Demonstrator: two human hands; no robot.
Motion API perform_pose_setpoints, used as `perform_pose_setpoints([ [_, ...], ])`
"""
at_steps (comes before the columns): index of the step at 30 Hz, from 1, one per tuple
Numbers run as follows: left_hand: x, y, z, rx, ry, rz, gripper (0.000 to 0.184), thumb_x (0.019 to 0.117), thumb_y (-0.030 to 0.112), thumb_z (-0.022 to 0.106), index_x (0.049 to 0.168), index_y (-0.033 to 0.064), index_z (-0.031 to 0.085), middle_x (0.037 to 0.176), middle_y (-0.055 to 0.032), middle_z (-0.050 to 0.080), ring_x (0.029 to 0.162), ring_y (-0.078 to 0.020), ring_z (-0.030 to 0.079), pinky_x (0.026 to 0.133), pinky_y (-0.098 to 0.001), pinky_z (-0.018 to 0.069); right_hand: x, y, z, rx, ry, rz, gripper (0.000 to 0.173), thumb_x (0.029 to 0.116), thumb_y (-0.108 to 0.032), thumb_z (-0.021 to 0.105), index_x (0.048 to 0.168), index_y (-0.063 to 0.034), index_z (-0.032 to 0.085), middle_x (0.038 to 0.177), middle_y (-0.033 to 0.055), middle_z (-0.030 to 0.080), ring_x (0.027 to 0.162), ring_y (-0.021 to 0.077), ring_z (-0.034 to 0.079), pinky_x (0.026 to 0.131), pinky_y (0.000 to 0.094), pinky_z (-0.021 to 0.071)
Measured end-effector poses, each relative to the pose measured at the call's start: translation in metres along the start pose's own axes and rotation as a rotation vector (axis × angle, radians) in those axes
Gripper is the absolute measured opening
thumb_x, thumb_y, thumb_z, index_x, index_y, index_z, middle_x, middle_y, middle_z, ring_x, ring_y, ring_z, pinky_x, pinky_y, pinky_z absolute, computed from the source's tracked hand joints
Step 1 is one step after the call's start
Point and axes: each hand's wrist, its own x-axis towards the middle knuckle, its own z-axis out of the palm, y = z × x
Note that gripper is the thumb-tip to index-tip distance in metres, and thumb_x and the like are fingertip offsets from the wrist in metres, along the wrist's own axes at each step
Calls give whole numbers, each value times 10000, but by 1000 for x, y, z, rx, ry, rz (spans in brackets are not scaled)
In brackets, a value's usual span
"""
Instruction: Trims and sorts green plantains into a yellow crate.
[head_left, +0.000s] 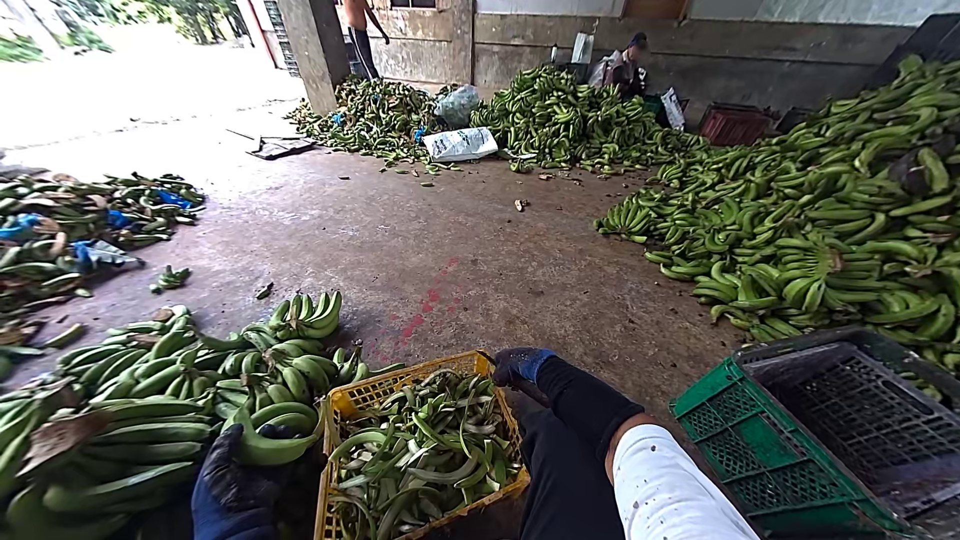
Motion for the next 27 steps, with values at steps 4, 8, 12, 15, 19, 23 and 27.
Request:
perform_pose_setpoints([
  [4, 2, -1, -3, 27, -7, 14, 242, 1064, 353, 456, 1194, 171, 548, 872, -58, 656, 751, -229, 689, 692, -486, 606, -6, -1, -1, 14, -3, -2, 386, 991, -295, 634, 1210, 23, 636, 1113, 193, 685, 975, 296, 679, 871, 528, 536],
  [8, 2, -1, -2, 25, 2, 2, 238, 1061, 353, 464, 1185, 170, 551, 884, -54, 658, 761, -224, 691, 696, -480, 608, -6, -1, -2, 22, -9, 3, 387, 992, -294, 637, 1210, 26, 633, 1117, 191, 681, 974, 289, 676, 878, 523, 532],
  [12, 2, -1, -2, 6, 2, -9, 236, 1056, 354, 466, 1182, 174, 551, 884, -52, 660, 768, -225, 694, 696, -482, 607, 0, -2, 0, 20, -6, 19, 375, 995, -296, 636, 1191, 24, 641, 1100, 180, 687, 960, 277, 679, 869, 510, 538],
  [15, 3, -1, -2, 31, -1, -1, 243, 1056, 355, 474, 1200, 176, 552, 905, -59, 672, 776, -223, 701, 707, -473, 613, 2, -1, -1, 5, -3, 13, 384, 991, -301, 641, 1190, 28, 643, 1112, 190, 685, 976, 291, 678, 876, 528, 533],
  [19, 2, -1, -2, 35, 2, 0, 238, 1053, 347, 476, 1194, 170, 549, 899, -67, 674, 763, -233, 699, 692, -478, 611, 0, -2, -1, -12, 2, 16, 398, 981, -311, 648, 1197, 24, 641, 1115, 194, 687, 990, 292, 682, 884, 530, 535],
  [23, 2, 0, -1, 16, -2, -7, 244, 1055, 348, 472, 1192, 164, 555, 908, -62, 672, 776, -226, 700, 706, -471, 612, -8, -5, -3, 0, -3, 19, 402, 995, -305, 634, 1225, 25, 628, 1134, 193, 682, 998, 292, 681, 892, 524, 535],
  [27, 7, -2, -4, 10, -9, -8, 259, 1052, 342, 473, 1213, 156, 553, 910, -76, 678, 764, -241, 701, 699, -482, 609, -5, -5, -2, -4, 3, 19, 396, 990, -302, 639, 1219, 21, 635, 1129, 190, 684, 992, 289, 679, 886, 526, 533],
])
